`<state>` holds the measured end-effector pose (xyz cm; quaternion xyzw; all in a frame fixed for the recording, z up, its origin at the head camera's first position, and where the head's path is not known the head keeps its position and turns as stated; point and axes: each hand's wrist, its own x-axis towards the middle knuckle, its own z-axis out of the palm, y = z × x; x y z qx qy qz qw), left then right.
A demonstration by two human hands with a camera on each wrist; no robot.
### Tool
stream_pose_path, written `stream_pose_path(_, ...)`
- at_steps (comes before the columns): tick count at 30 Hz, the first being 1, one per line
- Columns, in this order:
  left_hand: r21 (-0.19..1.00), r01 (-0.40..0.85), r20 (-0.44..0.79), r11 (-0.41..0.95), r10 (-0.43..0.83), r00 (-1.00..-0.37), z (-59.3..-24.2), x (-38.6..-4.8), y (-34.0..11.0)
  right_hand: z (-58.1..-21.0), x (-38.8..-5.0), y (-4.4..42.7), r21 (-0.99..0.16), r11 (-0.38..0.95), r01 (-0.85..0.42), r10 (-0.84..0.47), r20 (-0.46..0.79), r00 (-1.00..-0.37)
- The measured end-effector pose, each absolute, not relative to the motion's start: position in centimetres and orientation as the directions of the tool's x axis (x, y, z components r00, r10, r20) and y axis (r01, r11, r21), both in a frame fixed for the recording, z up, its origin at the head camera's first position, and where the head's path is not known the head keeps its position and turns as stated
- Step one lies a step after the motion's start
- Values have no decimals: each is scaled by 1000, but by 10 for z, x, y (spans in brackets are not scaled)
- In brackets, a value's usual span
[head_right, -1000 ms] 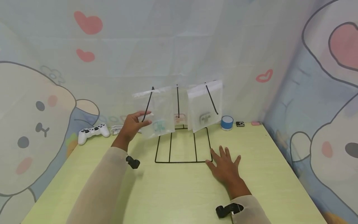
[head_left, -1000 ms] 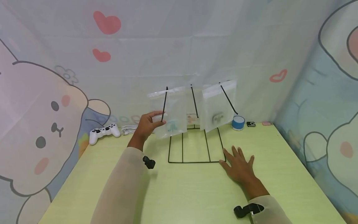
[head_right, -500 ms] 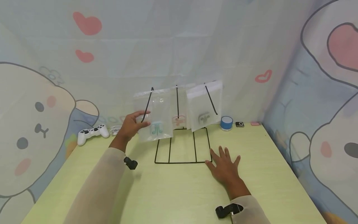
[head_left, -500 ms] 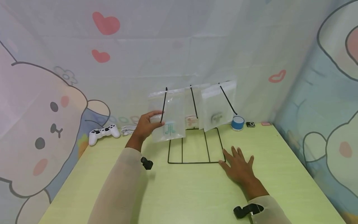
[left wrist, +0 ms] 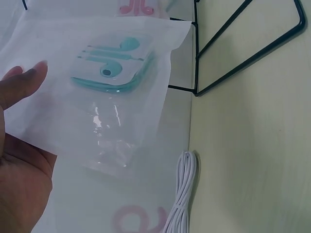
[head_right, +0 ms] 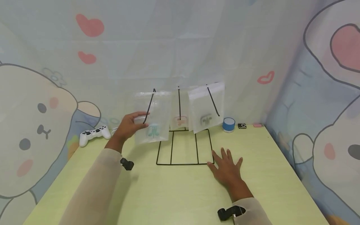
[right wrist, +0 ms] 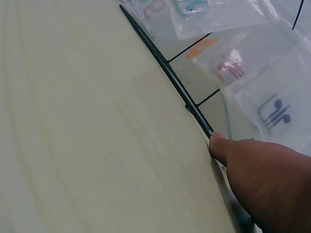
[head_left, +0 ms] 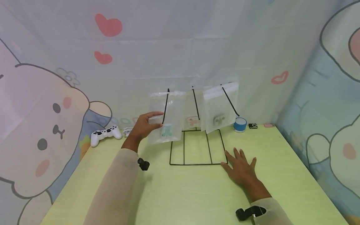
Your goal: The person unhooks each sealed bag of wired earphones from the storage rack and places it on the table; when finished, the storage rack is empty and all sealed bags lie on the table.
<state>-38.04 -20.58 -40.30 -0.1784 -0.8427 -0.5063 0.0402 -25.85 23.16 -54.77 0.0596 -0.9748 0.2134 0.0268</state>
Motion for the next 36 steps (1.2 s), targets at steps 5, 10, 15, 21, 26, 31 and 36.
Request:
stream_pose_path(5, 819, 353, 260, 452, 256, -931, -396, -377, -211, -551, -261, 233, -401, 907, -128, -105, 80, -991)
stream_pose_path(10, 815, 365, 264, 450, 273, -925, -392, -374, -217, -551, -260, 233, -409, 903, -133, -106, 87, -991)
stream_pose_path(15, 825, 362, 261, 433, 276, -925, -391, -375, -225, -549, -259, 232, -413, 901, -133, -109, 81, -991)
stream_pose_path(21, 804, 366, 253, 468, 287, -924, -383, -370, -227, -548, -259, 232, -409, 904, -126, -107, 69, -992)
stream_pose_path(26, 793, 375, 252, 481, 301, -920, -374, -364, -229, -547, -259, 232, -414, 901, -129, -107, 76, -991)
stream_pose_path(31, 785, 375, 239, 494, 316, -918, -369, -358, -232, -547, -256, 231, -424, 896, -131, -108, 78, -991)
stream_pose_path(36, 775, 384, 240, 502, 328, -914, -368, -352, -233, -547, -256, 231, -419, 898, -131, -107, 81, -991)
